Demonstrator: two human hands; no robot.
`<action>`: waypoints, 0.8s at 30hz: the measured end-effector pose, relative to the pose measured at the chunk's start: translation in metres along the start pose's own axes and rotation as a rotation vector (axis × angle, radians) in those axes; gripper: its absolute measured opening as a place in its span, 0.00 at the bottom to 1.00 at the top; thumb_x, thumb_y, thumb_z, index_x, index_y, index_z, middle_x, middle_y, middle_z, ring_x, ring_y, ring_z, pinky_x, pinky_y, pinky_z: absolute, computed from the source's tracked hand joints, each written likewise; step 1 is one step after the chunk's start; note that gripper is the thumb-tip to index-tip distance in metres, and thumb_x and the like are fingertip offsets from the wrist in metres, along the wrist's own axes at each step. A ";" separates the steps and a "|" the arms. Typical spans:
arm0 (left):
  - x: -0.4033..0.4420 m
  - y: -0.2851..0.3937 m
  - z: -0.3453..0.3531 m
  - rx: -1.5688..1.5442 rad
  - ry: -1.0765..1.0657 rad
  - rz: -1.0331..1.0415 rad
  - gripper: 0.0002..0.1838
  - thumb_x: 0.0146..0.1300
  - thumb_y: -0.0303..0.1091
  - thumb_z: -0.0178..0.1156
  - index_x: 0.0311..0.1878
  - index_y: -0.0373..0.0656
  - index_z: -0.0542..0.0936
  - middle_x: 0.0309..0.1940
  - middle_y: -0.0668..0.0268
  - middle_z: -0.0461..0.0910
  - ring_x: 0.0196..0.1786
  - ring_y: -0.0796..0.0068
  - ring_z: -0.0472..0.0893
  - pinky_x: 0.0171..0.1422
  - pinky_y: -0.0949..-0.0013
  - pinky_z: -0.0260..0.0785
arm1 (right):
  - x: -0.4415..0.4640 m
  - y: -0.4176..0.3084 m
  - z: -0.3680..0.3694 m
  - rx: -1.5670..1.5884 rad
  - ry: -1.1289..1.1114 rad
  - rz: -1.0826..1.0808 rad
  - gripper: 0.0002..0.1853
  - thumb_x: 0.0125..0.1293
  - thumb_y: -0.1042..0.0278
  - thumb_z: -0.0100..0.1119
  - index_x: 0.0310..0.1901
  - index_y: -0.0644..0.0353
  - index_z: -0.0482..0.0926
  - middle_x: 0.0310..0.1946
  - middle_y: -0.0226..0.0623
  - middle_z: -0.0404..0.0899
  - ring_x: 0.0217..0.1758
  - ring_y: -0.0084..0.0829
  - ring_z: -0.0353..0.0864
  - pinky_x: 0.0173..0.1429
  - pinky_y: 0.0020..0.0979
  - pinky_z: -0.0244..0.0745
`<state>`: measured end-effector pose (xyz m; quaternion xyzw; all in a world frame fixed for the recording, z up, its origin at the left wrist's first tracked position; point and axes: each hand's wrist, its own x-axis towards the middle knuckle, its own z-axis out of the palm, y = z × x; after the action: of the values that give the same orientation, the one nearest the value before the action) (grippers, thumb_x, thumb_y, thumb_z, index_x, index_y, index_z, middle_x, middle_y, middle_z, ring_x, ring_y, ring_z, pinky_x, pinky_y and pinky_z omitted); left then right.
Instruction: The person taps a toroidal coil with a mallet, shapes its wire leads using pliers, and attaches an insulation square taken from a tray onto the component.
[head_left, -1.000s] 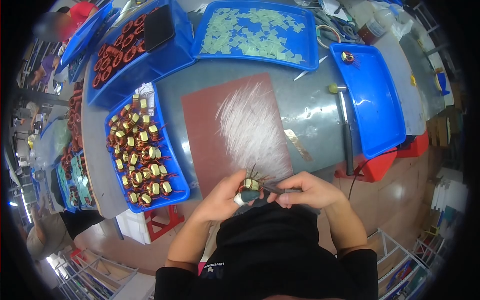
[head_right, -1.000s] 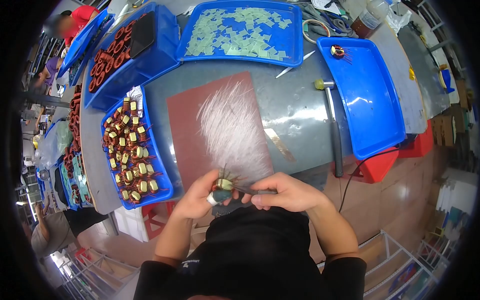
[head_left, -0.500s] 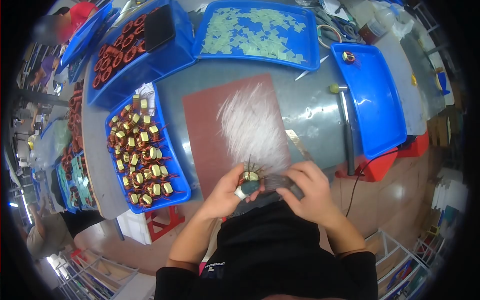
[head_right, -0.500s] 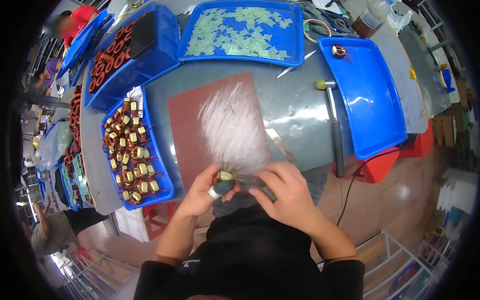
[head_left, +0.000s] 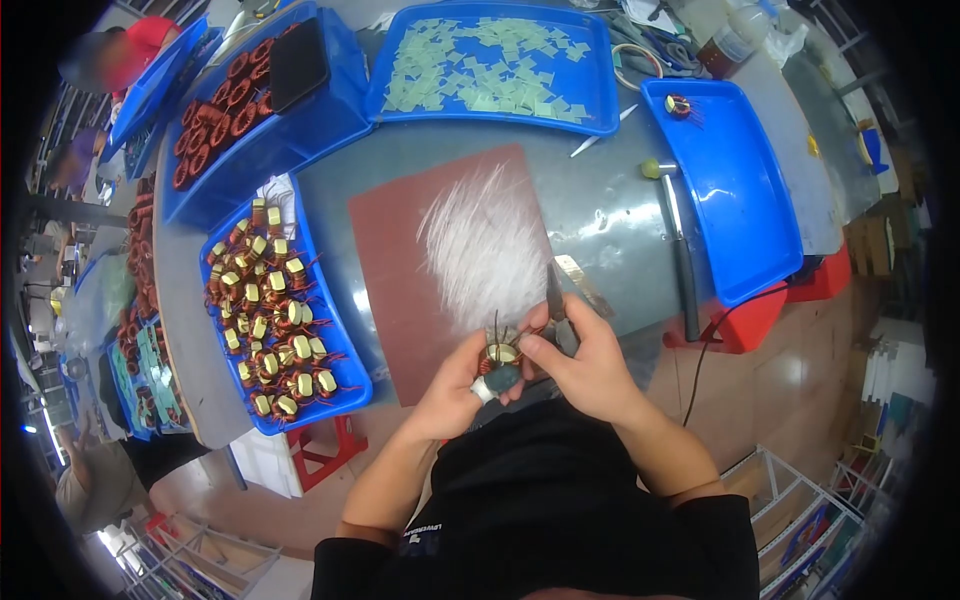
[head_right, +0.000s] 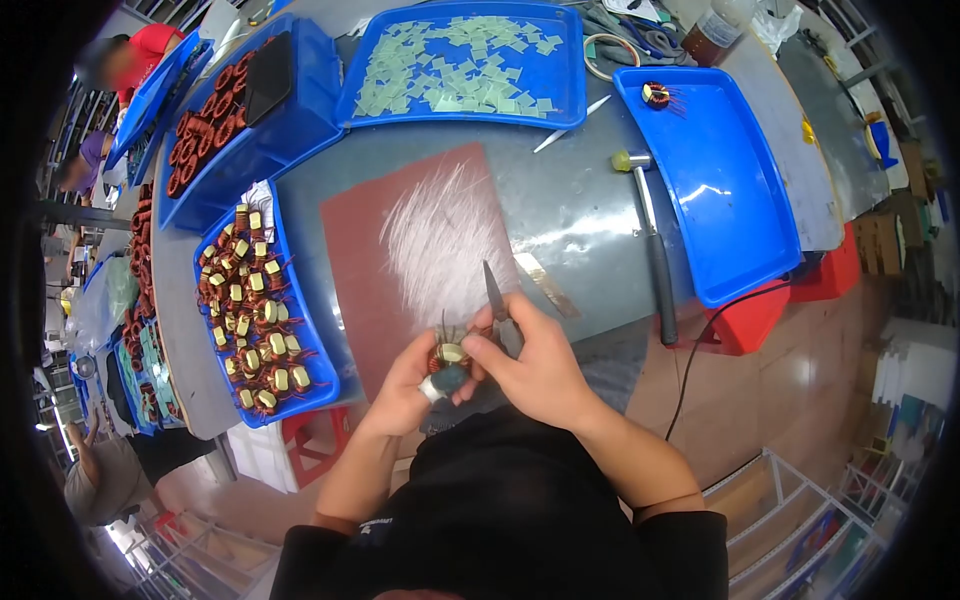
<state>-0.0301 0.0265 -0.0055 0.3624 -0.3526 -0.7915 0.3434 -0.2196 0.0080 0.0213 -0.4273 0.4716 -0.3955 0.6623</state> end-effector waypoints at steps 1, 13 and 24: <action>0.000 -0.001 0.000 -0.025 -0.004 0.002 0.19 0.70 0.31 0.61 0.61 0.37 0.70 0.43 0.64 0.79 0.38 0.78 0.77 0.43 0.74 0.71 | 0.001 0.003 0.001 0.040 0.015 -0.013 0.07 0.70 0.78 0.61 0.44 0.66 0.73 0.36 0.36 0.79 0.32 0.22 0.83 0.38 0.26 0.78; -0.014 0.019 -0.006 0.288 0.016 -0.006 0.20 0.68 0.30 0.64 0.61 0.36 0.74 0.52 0.61 0.83 0.54 0.70 0.83 0.59 0.68 0.73 | -0.012 -0.019 -0.034 -0.431 -0.160 -0.108 0.12 0.68 0.68 0.65 0.47 0.68 0.81 0.37 0.40 0.82 0.44 0.31 0.83 0.52 0.31 0.75; -0.014 0.025 -0.009 0.610 -0.086 0.116 0.18 0.69 0.30 0.63 0.60 0.35 0.78 0.51 0.56 0.85 0.53 0.64 0.85 0.58 0.66 0.75 | -0.010 -0.011 -0.040 -0.006 -0.644 0.361 0.14 0.74 0.65 0.60 0.51 0.69 0.82 0.34 0.30 0.81 0.39 0.20 0.78 0.48 0.25 0.75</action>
<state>-0.0085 0.0227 0.0147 0.3941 -0.6080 -0.6428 0.2485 -0.2622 0.0062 0.0274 -0.4417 0.3079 -0.1161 0.8346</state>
